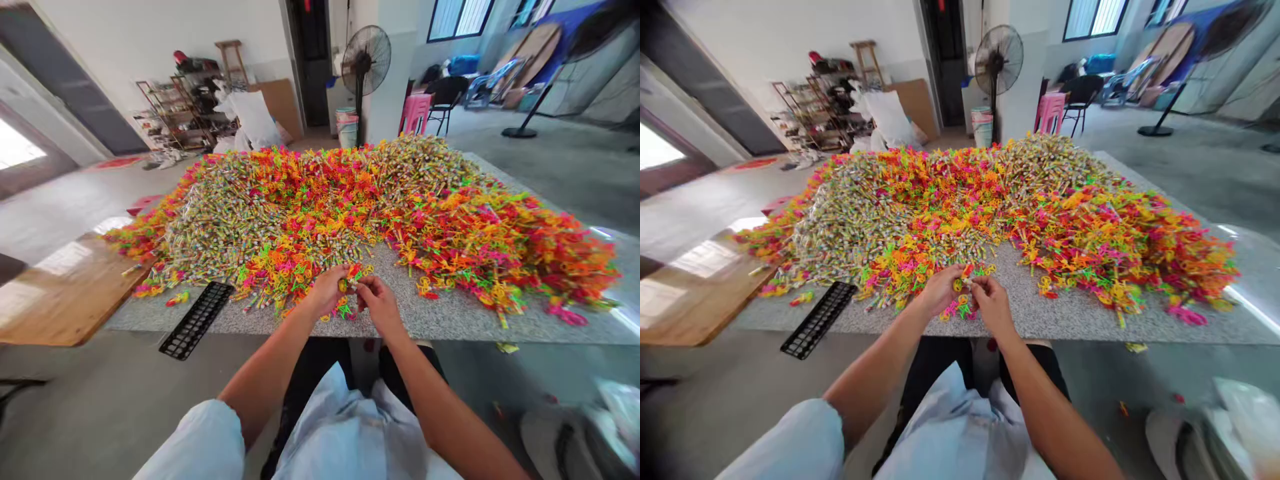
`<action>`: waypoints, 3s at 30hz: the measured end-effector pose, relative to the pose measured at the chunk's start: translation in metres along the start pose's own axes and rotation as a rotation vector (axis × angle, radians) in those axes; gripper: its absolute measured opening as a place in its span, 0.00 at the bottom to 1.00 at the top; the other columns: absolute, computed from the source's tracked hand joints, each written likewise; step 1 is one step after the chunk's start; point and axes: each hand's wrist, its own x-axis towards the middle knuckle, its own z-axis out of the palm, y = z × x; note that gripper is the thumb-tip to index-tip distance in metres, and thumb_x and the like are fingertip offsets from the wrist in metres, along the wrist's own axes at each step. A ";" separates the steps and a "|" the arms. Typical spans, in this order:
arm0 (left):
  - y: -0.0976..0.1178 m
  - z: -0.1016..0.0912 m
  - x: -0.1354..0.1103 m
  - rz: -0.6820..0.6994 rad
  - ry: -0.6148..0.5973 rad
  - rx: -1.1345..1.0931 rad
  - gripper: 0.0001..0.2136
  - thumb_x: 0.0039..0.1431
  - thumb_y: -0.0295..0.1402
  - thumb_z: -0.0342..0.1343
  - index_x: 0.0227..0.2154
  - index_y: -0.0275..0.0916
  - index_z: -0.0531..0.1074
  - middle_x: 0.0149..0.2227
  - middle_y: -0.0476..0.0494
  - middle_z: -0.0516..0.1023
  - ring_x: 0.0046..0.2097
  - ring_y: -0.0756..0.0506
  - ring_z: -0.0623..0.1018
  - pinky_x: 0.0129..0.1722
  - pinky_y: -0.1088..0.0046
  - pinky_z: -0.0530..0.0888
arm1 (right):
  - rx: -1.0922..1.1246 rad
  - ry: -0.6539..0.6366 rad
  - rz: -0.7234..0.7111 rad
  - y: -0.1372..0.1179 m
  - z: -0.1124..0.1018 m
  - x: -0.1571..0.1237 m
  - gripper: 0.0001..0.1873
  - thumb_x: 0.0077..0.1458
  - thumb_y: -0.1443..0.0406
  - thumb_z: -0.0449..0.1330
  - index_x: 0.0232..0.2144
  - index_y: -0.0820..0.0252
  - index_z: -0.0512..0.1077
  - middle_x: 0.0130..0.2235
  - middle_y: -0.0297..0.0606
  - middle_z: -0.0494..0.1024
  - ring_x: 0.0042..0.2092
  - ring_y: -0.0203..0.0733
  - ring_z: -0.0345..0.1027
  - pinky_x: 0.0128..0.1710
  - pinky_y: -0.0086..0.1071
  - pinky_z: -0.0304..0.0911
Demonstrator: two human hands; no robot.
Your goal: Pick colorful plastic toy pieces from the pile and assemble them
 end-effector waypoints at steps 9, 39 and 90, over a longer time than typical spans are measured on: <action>-0.007 -0.006 -0.002 0.128 -0.008 0.217 0.15 0.56 0.41 0.68 0.37 0.38 0.71 0.35 0.50 0.71 0.35 0.52 0.73 0.33 0.78 0.72 | 0.185 0.004 0.077 -0.011 -0.011 -0.008 0.14 0.56 0.55 0.66 0.38 0.58 0.74 0.26 0.29 0.70 0.23 0.32 0.61 0.20 0.27 0.62; -0.013 -0.007 -0.004 0.233 -0.132 0.892 0.15 0.65 0.46 0.56 0.32 0.38 0.71 0.28 0.51 0.71 0.30 0.50 0.70 0.31 0.74 0.67 | 0.393 0.015 0.308 -0.009 -0.035 -0.009 0.20 0.46 0.57 0.75 0.39 0.59 0.76 0.28 0.31 0.75 0.25 0.31 0.64 0.21 0.24 0.62; -0.062 -0.009 0.006 0.346 -0.255 0.911 0.15 0.63 0.48 0.58 0.35 0.42 0.80 0.34 0.44 0.78 0.37 0.45 0.75 0.38 0.70 0.71 | -0.137 -0.019 0.411 -0.025 -0.077 -0.023 0.17 0.53 0.53 0.69 0.34 0.60 0.77 0.24 0.35 0.75 0.20 0.35 0.66 0.16 0.27 0.60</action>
